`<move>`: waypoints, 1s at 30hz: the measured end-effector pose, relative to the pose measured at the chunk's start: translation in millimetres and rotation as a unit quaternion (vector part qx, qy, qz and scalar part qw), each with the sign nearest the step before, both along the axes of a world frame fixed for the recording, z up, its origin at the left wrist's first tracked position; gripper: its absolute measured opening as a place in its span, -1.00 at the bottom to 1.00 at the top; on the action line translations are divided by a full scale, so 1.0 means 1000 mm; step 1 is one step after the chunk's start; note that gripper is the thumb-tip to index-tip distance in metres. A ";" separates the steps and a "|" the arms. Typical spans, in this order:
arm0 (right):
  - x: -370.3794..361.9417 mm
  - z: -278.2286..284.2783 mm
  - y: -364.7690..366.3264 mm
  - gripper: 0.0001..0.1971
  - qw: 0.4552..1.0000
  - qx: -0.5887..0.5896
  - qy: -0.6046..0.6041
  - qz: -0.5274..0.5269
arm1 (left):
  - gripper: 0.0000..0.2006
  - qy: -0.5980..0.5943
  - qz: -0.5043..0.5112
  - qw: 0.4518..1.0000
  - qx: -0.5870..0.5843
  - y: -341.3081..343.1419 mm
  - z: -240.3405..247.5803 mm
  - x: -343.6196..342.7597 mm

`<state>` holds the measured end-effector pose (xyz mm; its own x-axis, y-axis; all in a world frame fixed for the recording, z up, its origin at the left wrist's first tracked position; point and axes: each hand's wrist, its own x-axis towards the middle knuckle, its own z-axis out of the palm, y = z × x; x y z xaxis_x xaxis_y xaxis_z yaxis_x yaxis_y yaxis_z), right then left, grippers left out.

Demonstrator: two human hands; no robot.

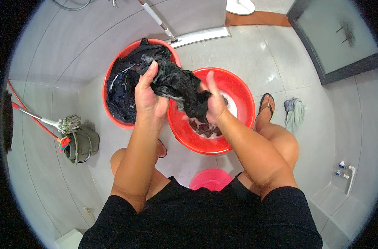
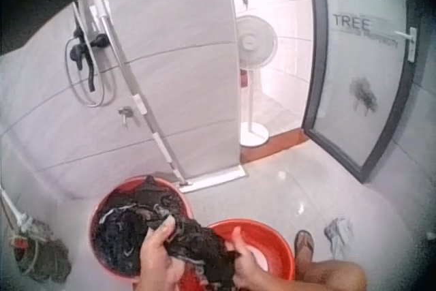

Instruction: The person washes dark clothing items by hand inside a red basin filled with soapy water, rubbing, squeezing, and wringing out individual pieces of fabric.

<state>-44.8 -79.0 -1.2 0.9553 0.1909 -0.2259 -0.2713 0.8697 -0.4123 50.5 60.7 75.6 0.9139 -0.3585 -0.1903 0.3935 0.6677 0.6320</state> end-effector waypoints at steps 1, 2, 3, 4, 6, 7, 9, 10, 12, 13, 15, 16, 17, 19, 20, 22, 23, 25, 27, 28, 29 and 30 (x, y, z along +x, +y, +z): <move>0.011 0.007 -0.004 -0.16 0.997 -0.041 0.004 -0.062 | -0.77 0.004 0.029 0.999 0.046 0.002 -0.006 0.007; 0.019 0.013 -0.009 -0.21 0.988 -0.082 0.008 -0.128 | -0.75 0.008 0.054 0.994 0.091 0.005 -0.017 0.013; 0.022 0.018 -0.014 -0.30 0.983 -0.120 -0.001 -0.136 | -0.74 -0.005 0.062 0.989 0.136 0.009 -0.028 0.017; 0.023 0.020 -0.017 -0.39 0.977 -0.154 -0.008 -0.144 | -0.74 0.012 0.071 0.986 0.153 0.010 -0.039 0.018; 0.021 0.034 -0.003 -0.57 0.952 -0.264 -0.075 -0.139 | -0.76 0.062 0.052 0.980 0.181 0.016 -0.062 0.018; 0.013 0.045 0.006 -0.60 0.924 -0.352 -0.081 -0.124 | -0.78 0.069 0.040 0.976 0.204 0.006 -0.059 0.007; 0.005 0.048 0.041 -0.66 0.826 -0.515 -0.137 -0.183 | -0.80 0.062 -0.063 0.994 0.058 0.001 -0.078 -0.005; 0.007 0.045 0.055 -0.71 0.761 -0.591 -0.187 -0.188 | -0.80 -0.058 -0.081 0.986 0.137 0.014 -0.105 -0.009; 0.005 0.034 0.065 -0.83 0.580 -0.744 -0.240 -0.230 | -0.79 -0.050 -0.128 0.984 0.116 0.003 -0.130 -0.024; 0.009 0.022 0.055 -0.83 0.574 -0.769 -0.182 -0.215 | -0.78 0.092 -0.138 0.986 0.024 -0.004 -0.121 -0.032; 0.023 0.006 0.020 -0.87 0.575 -0.776 -0.088 -0.242 | -0.78 0.221 -0.121 0.964 0.086 -0.027 -0.105 -0.046; 0.027 -0.002 0.009 -0.85 0.584 -0.764 -0.081 -0.262 | -0.78 0.204 -0.104 0.946 0.230 -0.028 -0.102 -0.046; 0.032 -0.025 -0.002 -0.83 0.597 -0.753 -0.039 -0.274 | -0.80 0.155 -0.135 0.955 0.213 -0.015 -0.108 -0.042; 0.032 -0.046 -0.020 -0.75 0.690 -0.677 0.069 -0.246 | -0.80 0.121 -0.117 0.972 0.161 -0.013 -0.074 -0.044; 0.029 -0.047 -0.026 -0.69 0.762 -0.602 0.131 -0.199 | -0.78 0.109 -0.085 0.977 0.161 -0.012 -0.064 -0.043; 0.024 -0.035 -0.027 -0.70 0.897 -0.382 0.067 -0.214 | -0.76 0.083 -0.036 0.984 0.152 -0.011 -0.066 -0.033; 0.019 -0.011 -0.018 -0.69 0.927 -0.317 0.055 -0.190 | -0.76 0.083 -0.017 0.982 0.167 -0.008 -0.069 -0.028; 0.007 0.027 0.001 -0.67 0.926 -0.335 0.019 -0.174 | -0.76 0.090 -0.010 0.979 0.183 -0.009 -0.079 -0.025; -0.002 0.032 0.038 -0.72 0.806 -0.547 -0.110 -0.197 | -0.74 0.109 -0.023 0.980 0.164 -0.004 -0.105 -0.021; -0.005 0.031 0.057 -0.71 0.680 -0.665 -0.189 -0.245 | -0.74 0.108 -0.019 0.981 0.162 0.001 -0.132 -0.021; -0.005 0.024 0.055 -0.74 0.660 -0.685 -0.185 -0.248 | -0.77 0.069 -0.072 0.994 0.052 -0.005 -0.131 -0.029; -0.006 0.016 0.053 -0.76 0.640 -0.703 -0.181 -0.250 | -0.78 0.144 -0.059 0.983 0.092 -0.009 -0.130 -0.043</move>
